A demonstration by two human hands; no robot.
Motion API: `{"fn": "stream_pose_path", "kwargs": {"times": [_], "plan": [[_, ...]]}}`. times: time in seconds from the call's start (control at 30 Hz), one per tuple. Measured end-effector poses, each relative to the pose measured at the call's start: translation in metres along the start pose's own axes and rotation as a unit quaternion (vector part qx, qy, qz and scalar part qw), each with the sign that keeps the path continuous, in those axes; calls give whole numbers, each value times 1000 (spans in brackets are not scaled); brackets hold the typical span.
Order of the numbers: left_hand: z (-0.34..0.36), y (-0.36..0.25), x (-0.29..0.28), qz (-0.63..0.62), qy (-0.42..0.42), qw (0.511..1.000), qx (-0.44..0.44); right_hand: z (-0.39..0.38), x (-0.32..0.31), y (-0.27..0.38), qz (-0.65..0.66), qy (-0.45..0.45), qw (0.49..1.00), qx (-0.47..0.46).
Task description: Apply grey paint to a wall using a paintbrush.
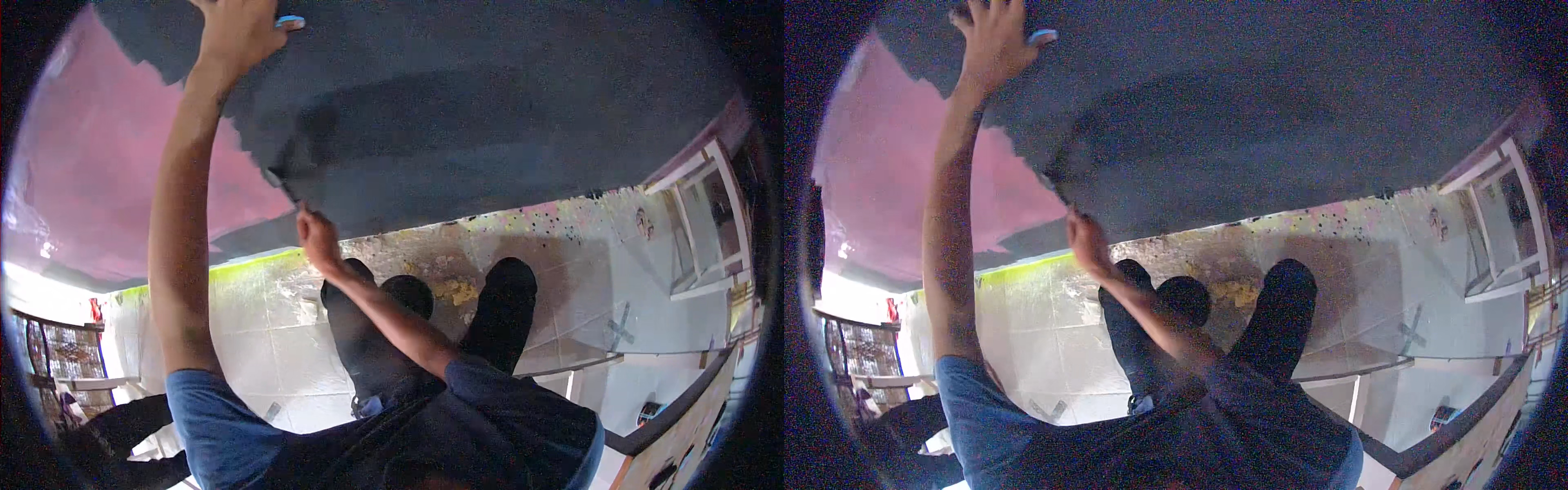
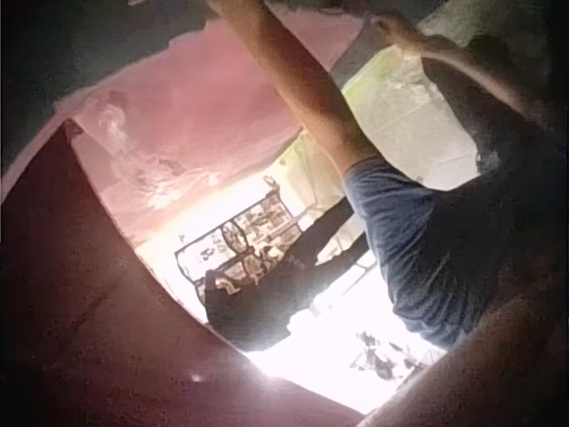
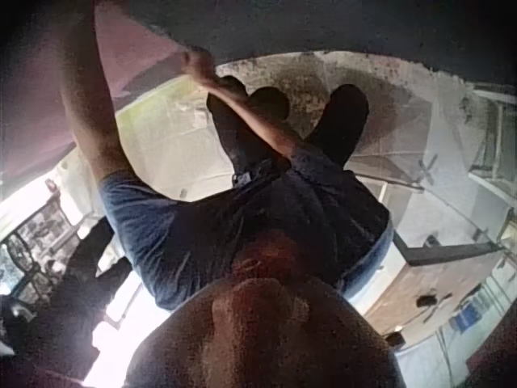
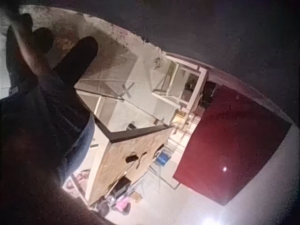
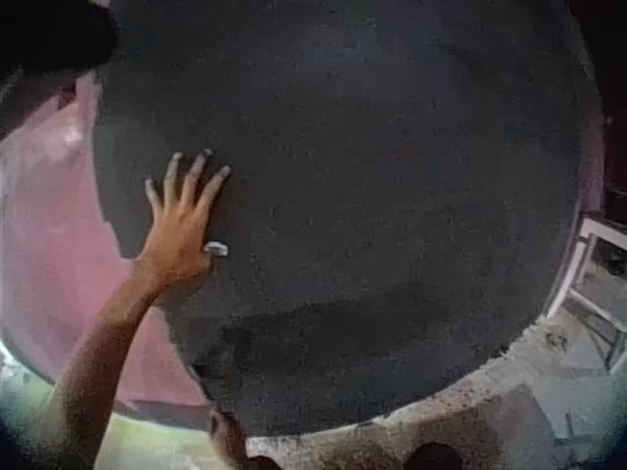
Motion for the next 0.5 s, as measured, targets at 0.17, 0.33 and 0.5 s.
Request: {"fn": "stream_pose_path", "kwargs": {"times": [0.17,0.33,0.5], "plan": [[-8,9,1,615,139,712,-309,20,-116,-52,-119,-47,992,15],[-9,11,-6,126,-3,992,-32,24,-263,-105,-199,-170,964,38],[-21,27,-26,252,-3,966,-61,24,-359,-103,-262,-307,911,89]]}}
Point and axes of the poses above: each hand's wrist, its own z-axis towards the middle knuckle, its own x-axis out of the palm, y = z × x, the point moved 8 cm from there along z, towards the middle knuckle
